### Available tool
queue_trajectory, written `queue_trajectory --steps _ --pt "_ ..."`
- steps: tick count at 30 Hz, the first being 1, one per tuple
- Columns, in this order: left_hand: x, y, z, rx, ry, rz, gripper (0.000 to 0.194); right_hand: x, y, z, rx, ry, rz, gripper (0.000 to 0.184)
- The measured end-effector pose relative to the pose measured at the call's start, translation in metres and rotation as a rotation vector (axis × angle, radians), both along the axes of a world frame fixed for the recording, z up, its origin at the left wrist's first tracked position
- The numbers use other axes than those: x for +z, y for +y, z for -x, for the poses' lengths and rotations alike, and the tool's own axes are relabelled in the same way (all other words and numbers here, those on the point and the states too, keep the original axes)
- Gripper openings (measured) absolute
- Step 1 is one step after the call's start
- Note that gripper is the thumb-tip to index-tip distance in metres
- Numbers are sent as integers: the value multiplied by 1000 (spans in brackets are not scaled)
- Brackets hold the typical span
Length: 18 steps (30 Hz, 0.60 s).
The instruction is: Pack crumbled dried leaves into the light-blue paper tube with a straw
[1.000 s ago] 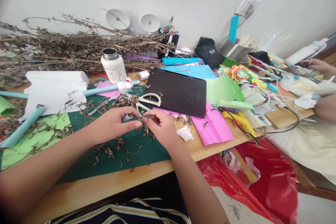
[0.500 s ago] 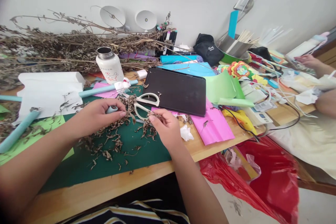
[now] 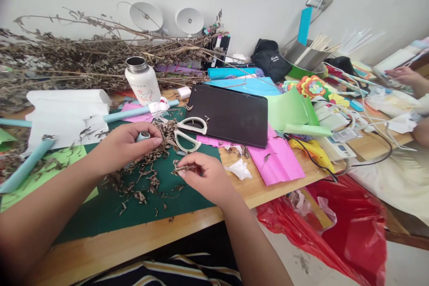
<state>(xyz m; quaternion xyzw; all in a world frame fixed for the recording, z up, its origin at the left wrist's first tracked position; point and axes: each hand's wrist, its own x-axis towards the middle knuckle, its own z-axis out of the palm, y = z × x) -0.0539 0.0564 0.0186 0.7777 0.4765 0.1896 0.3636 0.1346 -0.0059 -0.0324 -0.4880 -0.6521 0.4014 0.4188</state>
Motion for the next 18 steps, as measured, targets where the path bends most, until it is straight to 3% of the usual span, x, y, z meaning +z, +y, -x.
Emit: queue_trajectory --steps 6,10,14,16,18 --pt "-9 -1 0 -120 282 -128 23 2 -12 -19 -79 168 -9 8" --pt "-16 -1 -2 -214 521 -233 23 -6 -22 -20 -83 226 113 10" --pt "-15 -3 -3 -167 763 -299 31 -15 -31 -18 -146 162 229 10" --pt "-12 -7 -4 -172 698 -283 38 -18 -35 -16 -148 99 239 10" --pt "-10 -14 -9 -242 505 -216 47 -19 -37 -14 -113 46 217 9"
